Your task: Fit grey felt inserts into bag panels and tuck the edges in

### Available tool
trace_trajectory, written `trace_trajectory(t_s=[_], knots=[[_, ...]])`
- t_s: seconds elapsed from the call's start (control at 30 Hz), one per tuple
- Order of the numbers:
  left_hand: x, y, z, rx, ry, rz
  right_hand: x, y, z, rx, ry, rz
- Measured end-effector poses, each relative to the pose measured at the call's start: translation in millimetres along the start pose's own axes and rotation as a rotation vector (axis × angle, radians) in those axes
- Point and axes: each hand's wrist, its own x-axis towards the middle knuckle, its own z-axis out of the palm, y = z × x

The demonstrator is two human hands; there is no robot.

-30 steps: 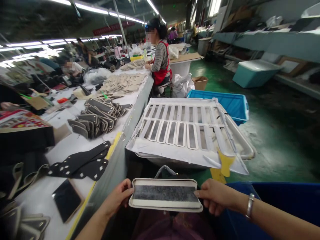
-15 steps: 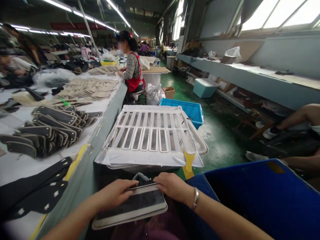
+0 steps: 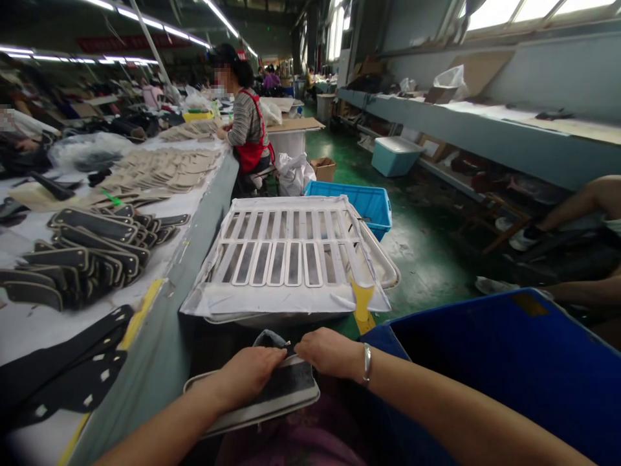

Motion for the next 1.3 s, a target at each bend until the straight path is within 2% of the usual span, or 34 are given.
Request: trace_trajectory(t_s=[0.13, 0.27, 0.33, 0.6, 0.7, 0.8, 0.87, 0.93, 1.03, 1.13, 1.3], knots=[[1, 6, 3.8, 0.116, -0.028, 0.035, -1, -5, -6, 0.028, -0.012, -0.024], [-1, 12, 2.5, 0.261, -0.033, 0.056, 5, -6, -10, 0.134, -0.017, 0.165], [-1, 15, 2.4, 0.332, -0.028, 0.063, 11, -3, -14, 0.200, -0.064, 0.231], [9, 31, 6.5, 0.463, -0.036, 0.001, 43, 18, -21, 0.315, -0.234, 0.274], [-1, 17, -2.8, 0.309, -0.061, 0.007, 50, 22, -23, 0.340, -0.296, 0.290], [-26, -13, -14.1, -0.017, -0.068, 0.032, 54, 23, -23, 0.382, -0.315, 0.273], [-44, -31, -15.7, -0.108, -0.060, 0.010, 58, 23, -20, 0.480, -0.337, 0.225], [-57, -41, -11.3, -0.091, -0.053, 0.000, 61, 24, -14, 0.621, -0.367, 0.189], [-63, -44, -0.7, 0.011, -0.074, 0.035, 65, 26, -5, 0.771, -0.405, 0.165], [-62, -42, 5.3, 0.089, -0.090, 0.062, 72, 23, -2, 0.784, -0.431, 0.126], [-61, -43, 4.6, 0.114, -0.052, 0.079, 91, 6, -3, 0.689, -0.436, 0.006]])
